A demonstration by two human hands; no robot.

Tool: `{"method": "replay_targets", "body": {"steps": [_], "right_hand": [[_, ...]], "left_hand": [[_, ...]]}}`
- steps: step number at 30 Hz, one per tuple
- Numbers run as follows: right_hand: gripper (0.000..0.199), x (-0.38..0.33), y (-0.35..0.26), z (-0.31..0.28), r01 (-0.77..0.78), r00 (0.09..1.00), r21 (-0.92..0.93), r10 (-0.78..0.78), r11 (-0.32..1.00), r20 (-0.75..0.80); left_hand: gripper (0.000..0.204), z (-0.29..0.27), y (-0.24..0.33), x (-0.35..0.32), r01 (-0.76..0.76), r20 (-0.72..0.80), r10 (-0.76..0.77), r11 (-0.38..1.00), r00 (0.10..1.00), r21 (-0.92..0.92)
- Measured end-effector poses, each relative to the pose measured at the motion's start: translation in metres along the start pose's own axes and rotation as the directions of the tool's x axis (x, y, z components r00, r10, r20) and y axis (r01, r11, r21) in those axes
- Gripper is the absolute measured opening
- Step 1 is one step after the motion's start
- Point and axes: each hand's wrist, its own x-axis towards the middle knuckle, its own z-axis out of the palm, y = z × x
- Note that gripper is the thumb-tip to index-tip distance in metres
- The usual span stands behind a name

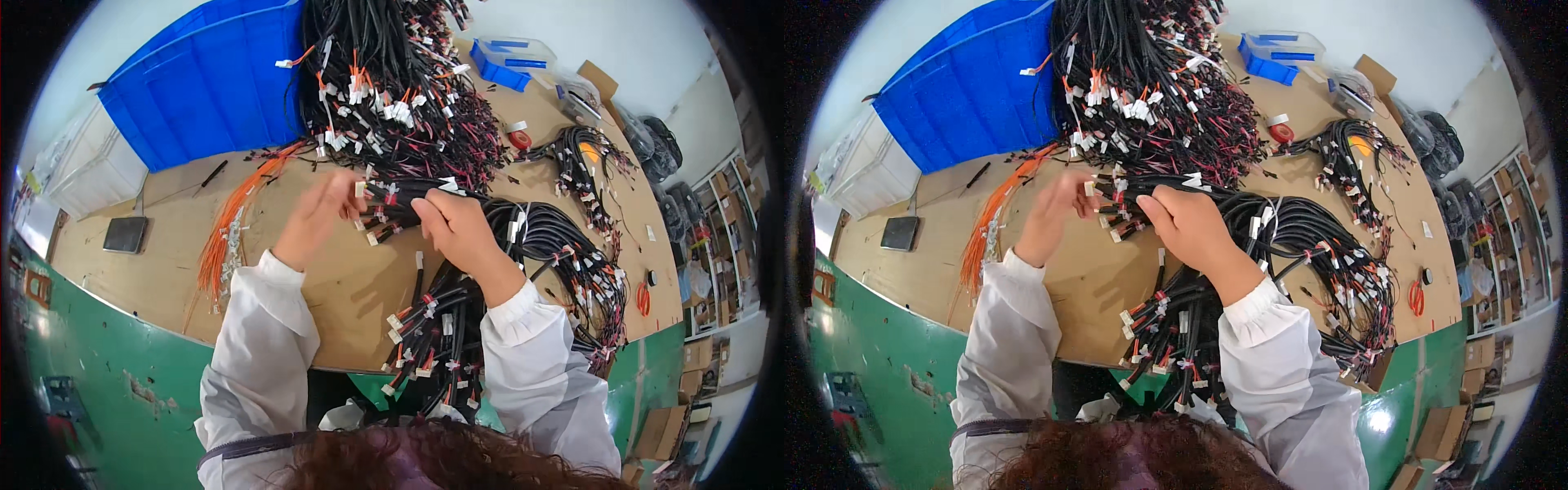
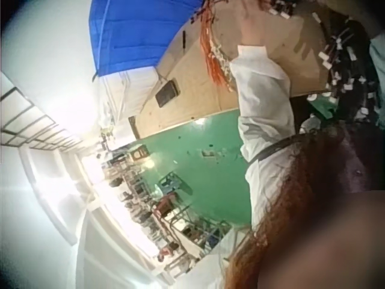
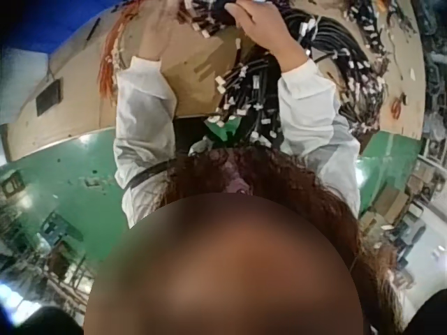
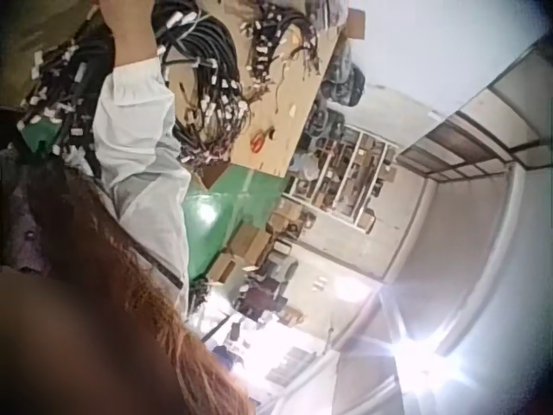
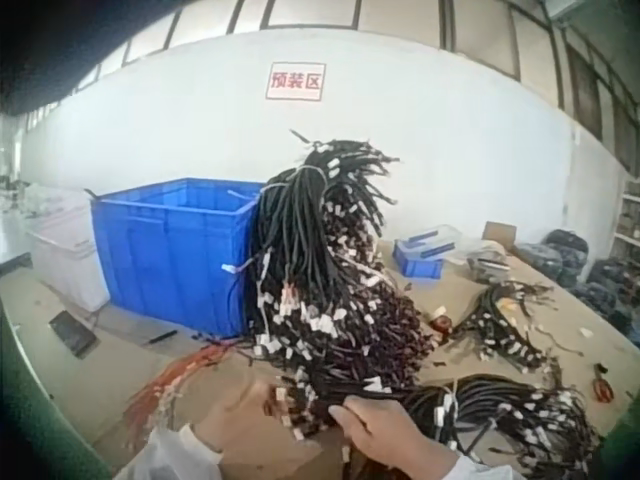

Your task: Sorting and organizing bundles of black cables with multiple white and red connectors at a factory workbench.

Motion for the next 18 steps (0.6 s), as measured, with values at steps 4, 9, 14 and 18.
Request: {"method": "replay_targets", "body": {"steps": [4,9,14,18], "right_hand": [[0.021,-0.004,-0.005,0.003,0.02,0.999,0.012,-0.02,1.0,0.033],[0.034,-0.004,-0.018,0.01,0.165,0.985,-0.089,-0.161,0.982,0.06],[0.029,-0.007,-0.02,0.011,0.212,0.977,-0.14,-0.21,0.967,0.029],[0.032,-0.009,-0.02,0.011,0.268,0.963,-0.116,-0.265,0.956,0.044]], "left_hand": [[0.032,0.004,0.006,-0.005,0.114,0.013,-0.12,0.968,0.993,0.224],[0.034,0.01,0.007,-0.014,0.184,0.107,-0.199,0.974,0.974,0.131],[0.033,0.016,0.01,-0.015,0.228,0.142,-0.219,0.972,0.965,-0.053],[0.031,0.01,0.002,-0.017,0.307,0.256,-0.259,0.936,0.931,-0.17]]}}
